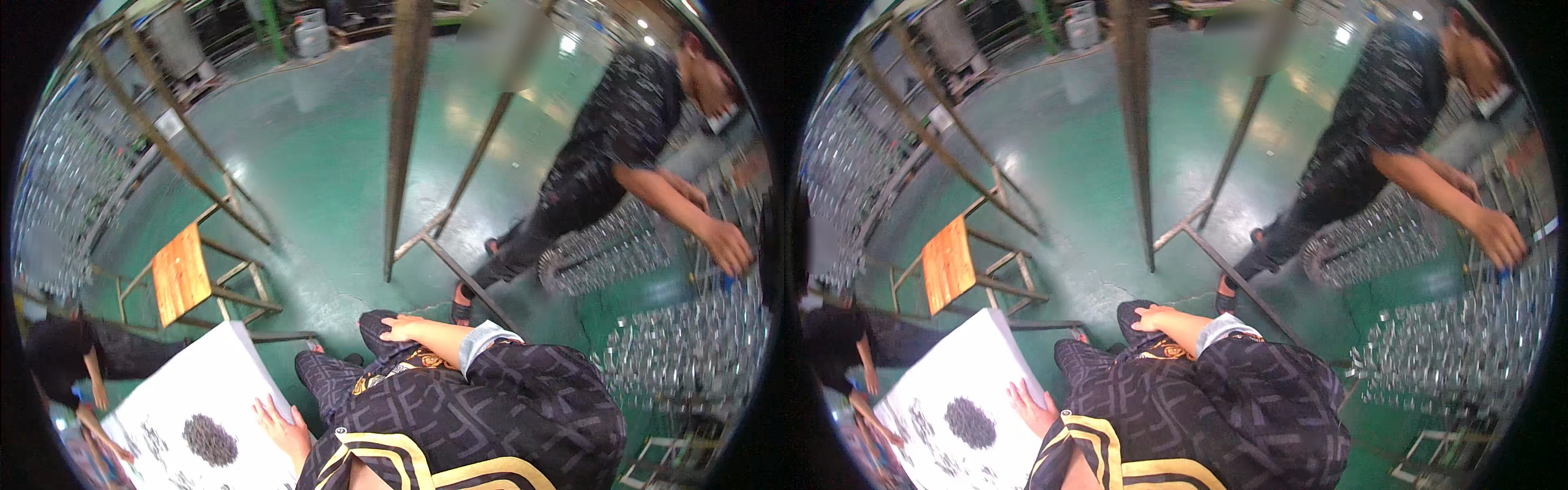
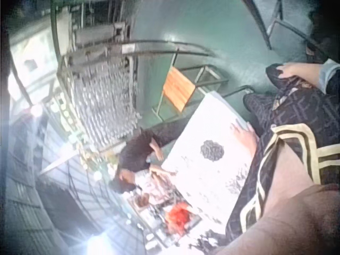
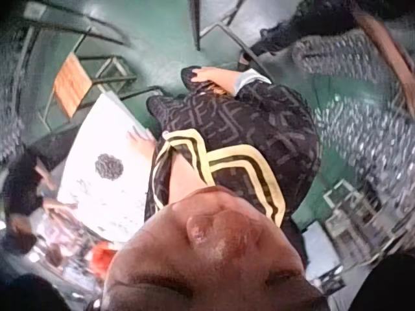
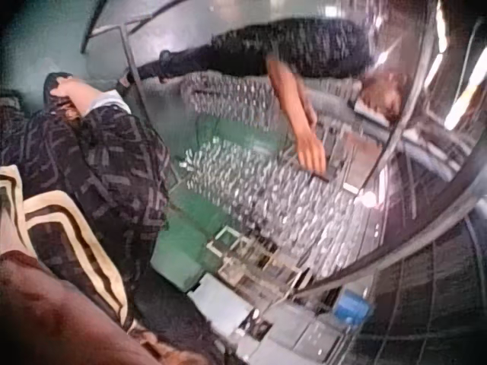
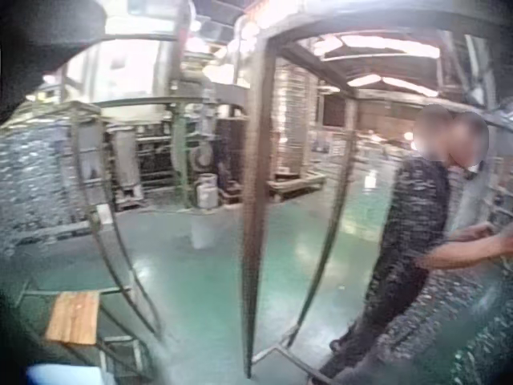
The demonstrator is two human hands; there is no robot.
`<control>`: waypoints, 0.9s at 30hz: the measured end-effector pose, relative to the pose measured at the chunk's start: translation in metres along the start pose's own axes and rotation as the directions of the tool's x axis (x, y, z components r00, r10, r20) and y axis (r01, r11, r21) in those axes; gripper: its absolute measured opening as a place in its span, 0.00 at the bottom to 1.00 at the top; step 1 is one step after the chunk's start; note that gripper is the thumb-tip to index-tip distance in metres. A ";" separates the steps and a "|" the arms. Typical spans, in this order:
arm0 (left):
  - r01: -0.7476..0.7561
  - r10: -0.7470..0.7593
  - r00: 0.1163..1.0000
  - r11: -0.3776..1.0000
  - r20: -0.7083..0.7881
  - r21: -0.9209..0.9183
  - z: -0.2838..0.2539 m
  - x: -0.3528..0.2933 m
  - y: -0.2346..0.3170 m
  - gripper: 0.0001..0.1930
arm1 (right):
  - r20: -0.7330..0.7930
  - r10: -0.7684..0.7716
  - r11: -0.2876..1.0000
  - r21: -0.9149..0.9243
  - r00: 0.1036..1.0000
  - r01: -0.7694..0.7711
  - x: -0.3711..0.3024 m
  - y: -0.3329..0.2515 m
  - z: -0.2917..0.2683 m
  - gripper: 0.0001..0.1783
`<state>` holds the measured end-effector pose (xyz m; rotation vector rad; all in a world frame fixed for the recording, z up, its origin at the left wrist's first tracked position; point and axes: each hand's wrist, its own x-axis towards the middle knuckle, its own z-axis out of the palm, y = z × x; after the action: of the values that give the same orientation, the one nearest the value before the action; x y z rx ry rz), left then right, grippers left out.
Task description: The person attaches small metal clips to a circular rack and then strings them together by hand.
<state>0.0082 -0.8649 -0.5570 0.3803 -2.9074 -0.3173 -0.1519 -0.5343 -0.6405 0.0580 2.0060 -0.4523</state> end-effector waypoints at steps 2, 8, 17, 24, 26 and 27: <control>-0.006 0.006 1.000 1.000 0.001 0.017 -0.003 0.003 0.006 0.34 | 0.096 -0.064 0.990 -0.116 0.993 0.075 0.031 -0.006 0.005 0.43; 0.083 -0.080 0.994 0.996 -0.071 0.039 -0.006 -0.005 0.007 0.30 | 0.176 -0.155 0.932 -0.300 0.972 0.203 0.074 -0.019 0.015 0.45; 0.113 -0.120 0.940 0.993 -0.318 -0.041 -0.015 -0.012 0.007 0.16 | 0.185 -0.284 0.789 -0.513 0.941 0.339 0.051 -0.037 -0.004 0.46; 0.449 -0.475 0.639 0.869 -0.605 -0.207 -0.023 -0.047 0.013 0.05 | 0.232 -0.298 0.711 -0.594 0.926 0.377 0.070 -0.041 -0.005 0.47; 0.551 -0.572 0.535 0.794 -0.622 -0.256 -0.027 -0.070 0.006 0.04 | 0.231 -0.290 0.686 -0.627 0.929 0.370 0.066 -0.046 -0.005 0.47; 0.596 -0.616 0.505 0.756 -0.605 -0.272 -0.029 -0.082 0.000 0.04 | 0.230 -0.285 0.665 -0.652 0.930 0.365 0.063 -0.050 -0.005 0.47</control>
<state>0.0923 -0.8482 -0.5425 1.2434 -1.9546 -0.2402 -0.1968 -0.5885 -0.6789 -0.7953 1.9586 0.1044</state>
